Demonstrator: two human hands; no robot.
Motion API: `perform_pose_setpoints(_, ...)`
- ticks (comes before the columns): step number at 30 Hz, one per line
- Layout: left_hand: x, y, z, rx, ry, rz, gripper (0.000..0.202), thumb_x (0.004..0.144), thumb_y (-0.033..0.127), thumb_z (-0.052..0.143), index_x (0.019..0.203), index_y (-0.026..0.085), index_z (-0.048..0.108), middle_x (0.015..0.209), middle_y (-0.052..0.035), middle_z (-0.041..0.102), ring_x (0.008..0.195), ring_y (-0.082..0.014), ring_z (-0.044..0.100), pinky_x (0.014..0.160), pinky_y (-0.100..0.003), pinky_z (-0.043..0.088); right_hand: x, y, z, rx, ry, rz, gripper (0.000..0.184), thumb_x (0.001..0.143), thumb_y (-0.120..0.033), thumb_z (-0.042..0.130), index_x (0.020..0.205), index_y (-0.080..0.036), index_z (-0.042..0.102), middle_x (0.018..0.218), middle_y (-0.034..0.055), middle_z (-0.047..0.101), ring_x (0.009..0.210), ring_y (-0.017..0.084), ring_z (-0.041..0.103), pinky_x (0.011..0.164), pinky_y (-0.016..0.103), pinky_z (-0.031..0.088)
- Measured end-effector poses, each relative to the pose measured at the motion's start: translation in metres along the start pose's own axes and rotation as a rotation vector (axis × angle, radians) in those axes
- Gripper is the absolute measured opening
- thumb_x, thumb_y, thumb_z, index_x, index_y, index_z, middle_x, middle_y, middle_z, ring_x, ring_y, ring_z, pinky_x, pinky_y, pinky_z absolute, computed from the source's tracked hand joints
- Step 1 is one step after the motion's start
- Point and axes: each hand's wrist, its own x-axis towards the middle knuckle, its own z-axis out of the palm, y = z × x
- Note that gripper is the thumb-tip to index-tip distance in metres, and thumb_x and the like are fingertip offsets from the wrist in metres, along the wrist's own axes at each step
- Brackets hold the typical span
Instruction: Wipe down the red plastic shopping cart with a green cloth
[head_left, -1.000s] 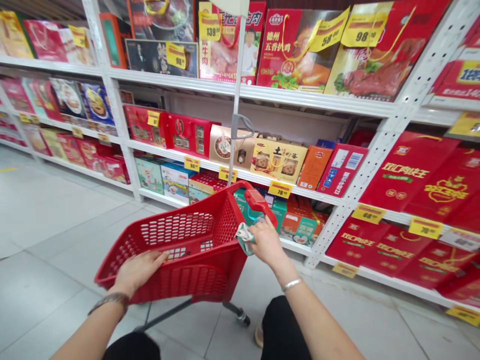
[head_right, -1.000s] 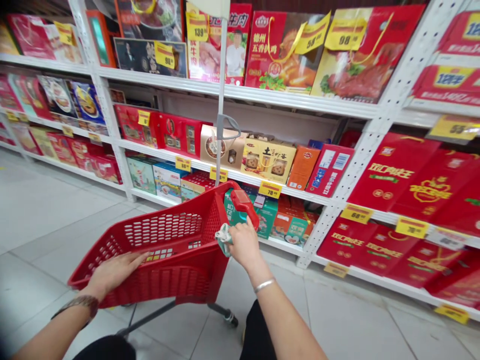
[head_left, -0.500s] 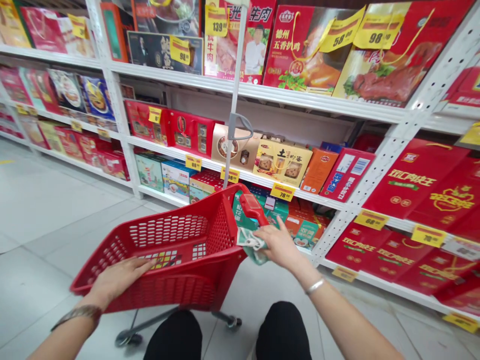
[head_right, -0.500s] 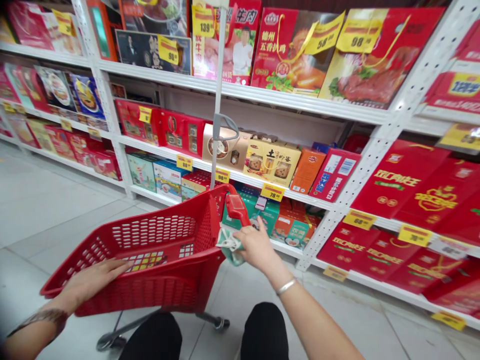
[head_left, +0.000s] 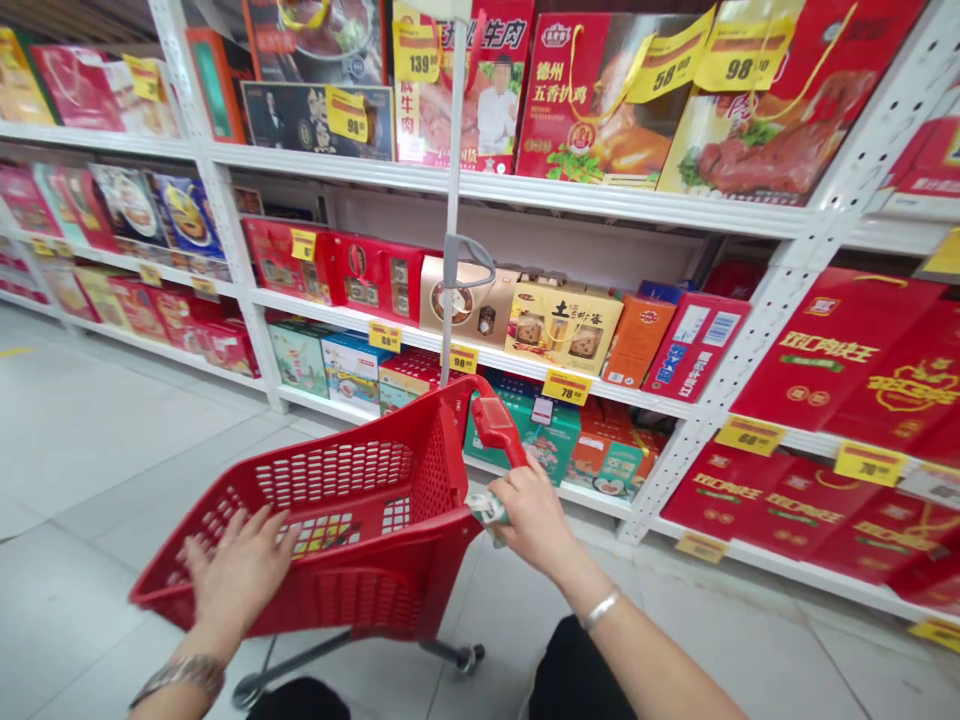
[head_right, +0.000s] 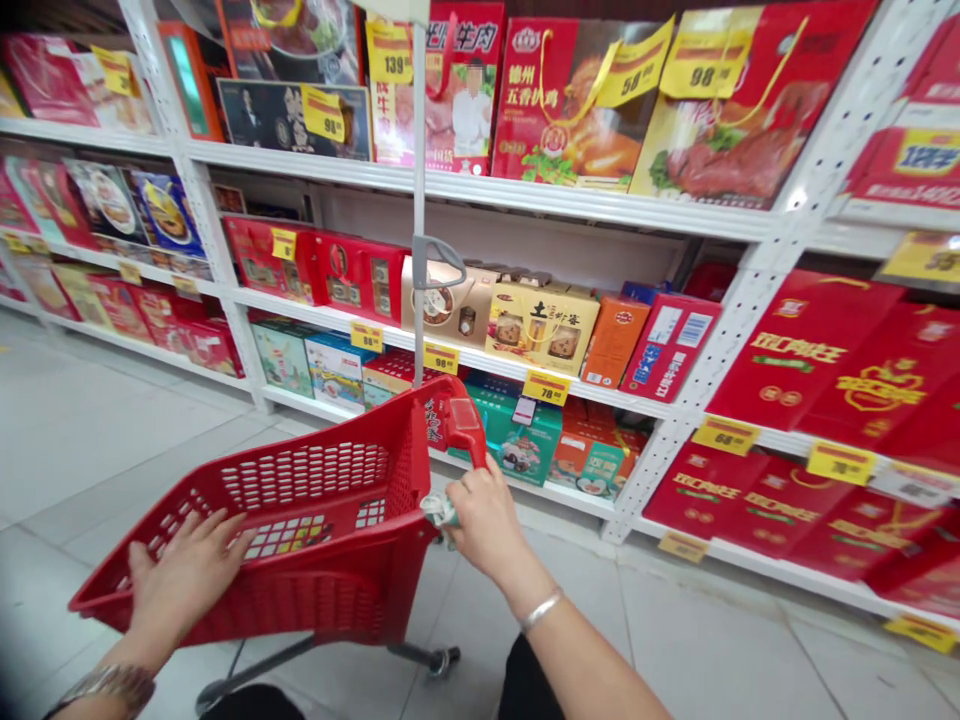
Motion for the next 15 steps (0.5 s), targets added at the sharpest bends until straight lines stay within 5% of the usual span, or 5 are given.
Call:
perform_pose_setpoints(4,-0.009,0.068,-0.016,-0.228,-0.027,-0.031,0.061,0.100,0.044,0.019,0.138,0.023,0.061,0.151,-0.0094,0.053,0.147,-0.0330,0.039,0.115,-0.064,0.032,-0.028,-0.040,0.011,0.095,0.064,0.001,0.041,0.073,-0.025,0.081,0.112,-0.022,0.067,0.101,0.0079,0.067,0.099,0.026,0.061,0.116,0.050,0.032)
perform_pose_setpoints(8,-0.030,0.120,-0.032,-0.401,-0.068,0.113,0.058,0.100,0.044,0.019,0.145,0.030,0.053,0.154,-0.0032,0.050,0.149,-0.0251,0.036,0.121,-0.058,0.028,-0.051,-0.057,0.002,0.279,0.028,-0.180,0.051,0.081,-0.027,0.072,0.130,-0.028,0.059,0.109,0.0060,0.069,0.104,0.023,0.063,0.124,0.051,0.018)
perform_pose_setpoints(15,-0.042,0.105,-0.046,-0.372,-0.296,0.251,0.057,0.093,0.057,0.038,0.145,0.037,0.052,0.148,0.0028,0.056,0.140,-0.0230,0.050,0.120,-0.045,0.034,-0.037,-0.026,-0.035,0.544,-0.239,-0.389,0.039,0.090,-0.035,0.067,0.129,-0.038,0.064,0.123,-0.0011,0.072,0.138,0.020,0.049,0.124,0.049,-0.010)
